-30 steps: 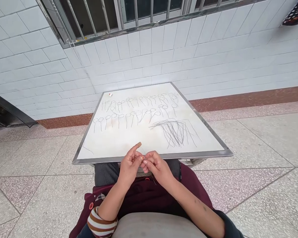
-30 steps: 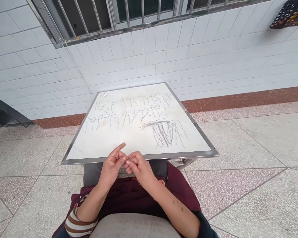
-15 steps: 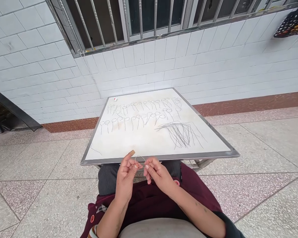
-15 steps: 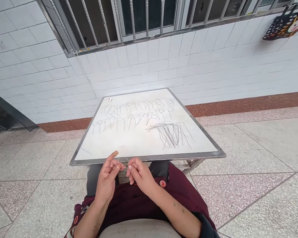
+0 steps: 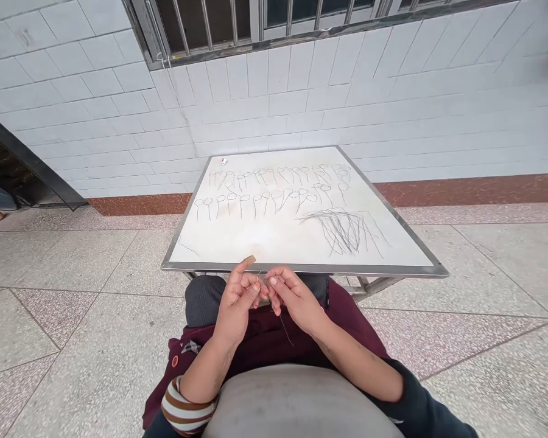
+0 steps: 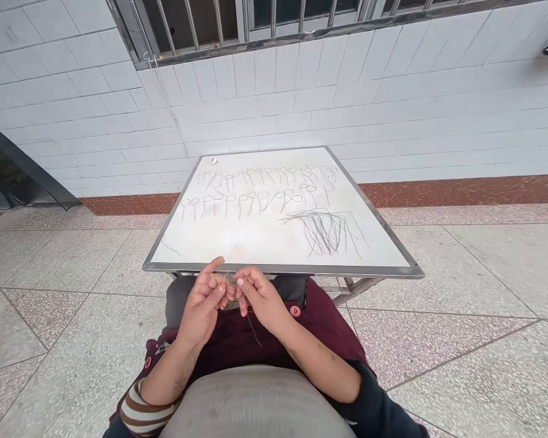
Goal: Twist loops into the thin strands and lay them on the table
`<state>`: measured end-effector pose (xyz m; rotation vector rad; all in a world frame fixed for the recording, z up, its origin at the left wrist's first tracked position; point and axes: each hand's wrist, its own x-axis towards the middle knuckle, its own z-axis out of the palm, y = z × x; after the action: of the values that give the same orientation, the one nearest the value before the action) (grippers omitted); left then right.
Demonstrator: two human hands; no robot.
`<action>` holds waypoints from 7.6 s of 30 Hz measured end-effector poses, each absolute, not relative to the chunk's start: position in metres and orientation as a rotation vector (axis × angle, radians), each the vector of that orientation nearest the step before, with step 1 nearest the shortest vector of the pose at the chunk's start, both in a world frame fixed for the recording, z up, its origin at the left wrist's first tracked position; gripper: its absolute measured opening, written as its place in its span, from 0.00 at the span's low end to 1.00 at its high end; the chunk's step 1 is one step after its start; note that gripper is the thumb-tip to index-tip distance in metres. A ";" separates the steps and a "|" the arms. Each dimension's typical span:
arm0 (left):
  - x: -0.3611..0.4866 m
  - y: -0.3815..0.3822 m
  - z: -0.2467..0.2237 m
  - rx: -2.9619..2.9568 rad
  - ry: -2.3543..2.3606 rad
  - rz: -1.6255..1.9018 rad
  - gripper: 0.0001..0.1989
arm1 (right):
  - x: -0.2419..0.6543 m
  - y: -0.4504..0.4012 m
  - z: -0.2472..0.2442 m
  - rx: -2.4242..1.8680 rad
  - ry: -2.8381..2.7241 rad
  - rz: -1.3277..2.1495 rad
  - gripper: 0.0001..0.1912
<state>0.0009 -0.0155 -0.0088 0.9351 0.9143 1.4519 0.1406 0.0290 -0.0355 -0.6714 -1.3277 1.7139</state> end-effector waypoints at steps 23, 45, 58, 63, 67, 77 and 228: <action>-0.016 -0.030 -0.002 0.791 0.854 1.114 0.31 | 0.192 0.031 -0.007 -0.868 -2.085 1.136 0.13; -0.013 -0.008 -0.014 1.091 1.142 1.000 0.32 | 0.161 0.042 -0.036 -0.772 -2.342 0.805 0.12; -0.033 -0.014 -0.016 1.250 1.213 0.825 0.31 | 0.174 0.049 -0.039 -0.612 -2.497 0.545 0.14; -0.036 -0.016 -0.013 1.229 1.284 0.844 0.30 | 0.182 0.054 -0.044 -0.712 -2.470 0.582 0.13; -0.049 -0.015 -0.018 1.175 1.307 0.908 0.32 | 0.186 0.056 -0.046 -0.843 -2.441 0.616 0.13; -0.072 0.002 0.003 1.148 1.601 1.214 0.30 | 0.188 0.059 -0.028 -1.039 -2.204 0.770 0.14; 0.003 0.014 0.007 1.176 1.343 1.156 0.26 | 0.163 0.041 -0.040 -0.763 -1.121 1.959 0.14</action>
<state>0.0027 0.0137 0.0066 1.1758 1.3429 1.1560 0.1627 0.0415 -0.0398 -0.7634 -1.1213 1.9590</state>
